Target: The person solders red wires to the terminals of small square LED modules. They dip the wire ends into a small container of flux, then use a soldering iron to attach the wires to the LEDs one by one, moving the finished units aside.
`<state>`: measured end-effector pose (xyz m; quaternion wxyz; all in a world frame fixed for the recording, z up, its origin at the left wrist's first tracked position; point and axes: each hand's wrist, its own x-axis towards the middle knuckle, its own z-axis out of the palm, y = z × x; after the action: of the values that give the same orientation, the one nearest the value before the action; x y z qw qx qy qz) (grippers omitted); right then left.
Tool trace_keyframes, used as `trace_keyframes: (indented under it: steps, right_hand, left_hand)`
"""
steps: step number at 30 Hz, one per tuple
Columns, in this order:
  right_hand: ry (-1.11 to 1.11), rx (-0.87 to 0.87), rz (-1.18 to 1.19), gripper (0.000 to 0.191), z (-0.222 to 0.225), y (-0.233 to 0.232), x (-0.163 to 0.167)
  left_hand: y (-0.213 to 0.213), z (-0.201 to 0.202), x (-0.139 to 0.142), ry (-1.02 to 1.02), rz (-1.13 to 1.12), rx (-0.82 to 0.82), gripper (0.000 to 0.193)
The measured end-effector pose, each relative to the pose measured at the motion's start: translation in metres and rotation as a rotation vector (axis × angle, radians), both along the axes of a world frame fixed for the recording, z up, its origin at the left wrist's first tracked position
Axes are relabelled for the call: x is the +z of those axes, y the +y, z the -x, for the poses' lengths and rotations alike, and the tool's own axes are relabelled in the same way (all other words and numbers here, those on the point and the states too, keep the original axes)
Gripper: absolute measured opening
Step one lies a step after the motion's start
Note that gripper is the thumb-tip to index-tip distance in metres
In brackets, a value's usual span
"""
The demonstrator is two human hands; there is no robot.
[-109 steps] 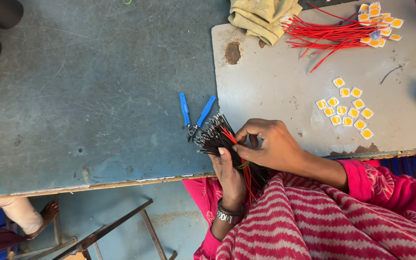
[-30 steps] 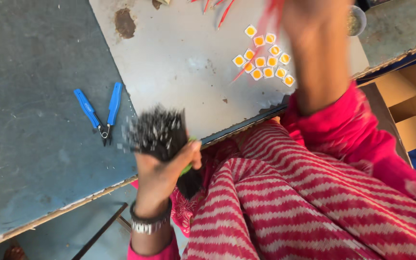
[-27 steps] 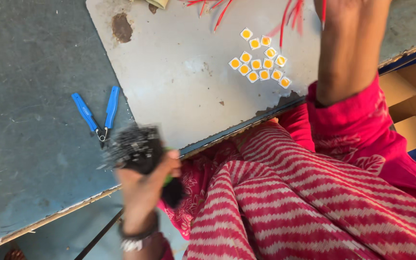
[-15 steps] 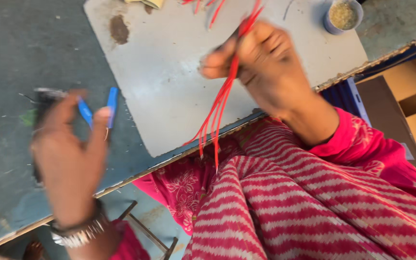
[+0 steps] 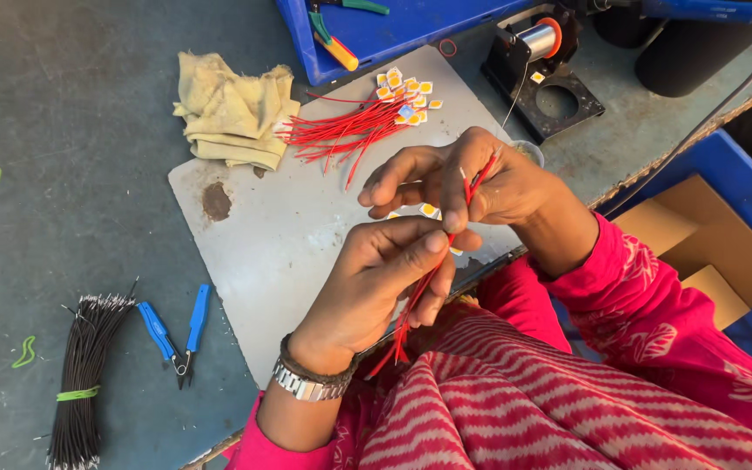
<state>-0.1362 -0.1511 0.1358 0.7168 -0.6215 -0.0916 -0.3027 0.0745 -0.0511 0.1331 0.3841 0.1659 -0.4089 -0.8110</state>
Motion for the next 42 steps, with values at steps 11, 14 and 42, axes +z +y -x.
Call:
trace_keyframes:
  steps: [11, 14, 42]
  right_hand:
    - [0.198, -0.484, -0.134, 0.042, 0.007, 0.053, -0.031]
    - [0.3, -0.489, -0.101, 0.045, -0.01, 0.075, -0.036]
    - [0.452, -0.827, -0.467, 0.064, 0.005, 0.121, -0.134]
  left_hand:
    - [0.085, -0.049, 0.017, -0.772, 0.435, 1.45, 0.015]
    - [0.108, -0.039, -0.004, -0.857, 0.353, 1.63, 0.017]
    - [0.087, 0.06, -0.111, -0.7, 0.21, 0.858, 0.022]
